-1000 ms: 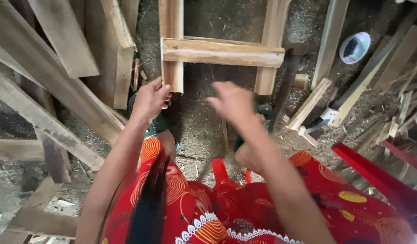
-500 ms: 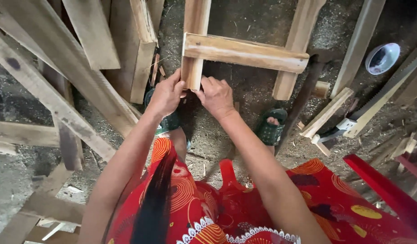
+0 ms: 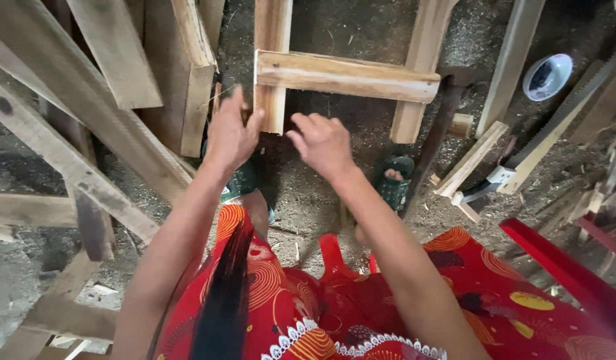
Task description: Assembling a wooden frame by positioning slats and hammering nails into the joints.
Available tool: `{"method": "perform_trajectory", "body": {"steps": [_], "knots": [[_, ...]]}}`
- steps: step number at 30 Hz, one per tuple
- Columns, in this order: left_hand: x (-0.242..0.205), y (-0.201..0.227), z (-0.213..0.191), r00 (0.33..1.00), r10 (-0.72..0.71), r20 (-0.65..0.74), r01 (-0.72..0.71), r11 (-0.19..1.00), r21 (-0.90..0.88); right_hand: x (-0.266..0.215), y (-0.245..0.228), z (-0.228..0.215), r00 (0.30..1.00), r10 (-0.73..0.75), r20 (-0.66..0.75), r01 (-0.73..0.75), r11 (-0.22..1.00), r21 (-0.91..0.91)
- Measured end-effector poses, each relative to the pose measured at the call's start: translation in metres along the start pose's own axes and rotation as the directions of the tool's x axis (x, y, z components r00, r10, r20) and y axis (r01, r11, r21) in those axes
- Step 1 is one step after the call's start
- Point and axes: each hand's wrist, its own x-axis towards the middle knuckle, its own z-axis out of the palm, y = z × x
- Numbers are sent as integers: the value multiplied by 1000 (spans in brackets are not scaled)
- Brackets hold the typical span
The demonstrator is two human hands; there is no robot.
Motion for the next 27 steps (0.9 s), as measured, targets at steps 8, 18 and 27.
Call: {"method": "perform_trajectory", "body": {"steps": [8,18,27], "knots": [[27,44,-16,992,29,-119,-41,994,-104,-1,40,-94,967,204,-154,-163,956,243],[17,81,-30,962,-272,8,262,916,-305,-84,197,-127,344,877,-335,-603,480,637],[22,71,-21,962,-271,17,258,893,-369,-50,96,-145,610,741,-280,-608,665,434]]}}
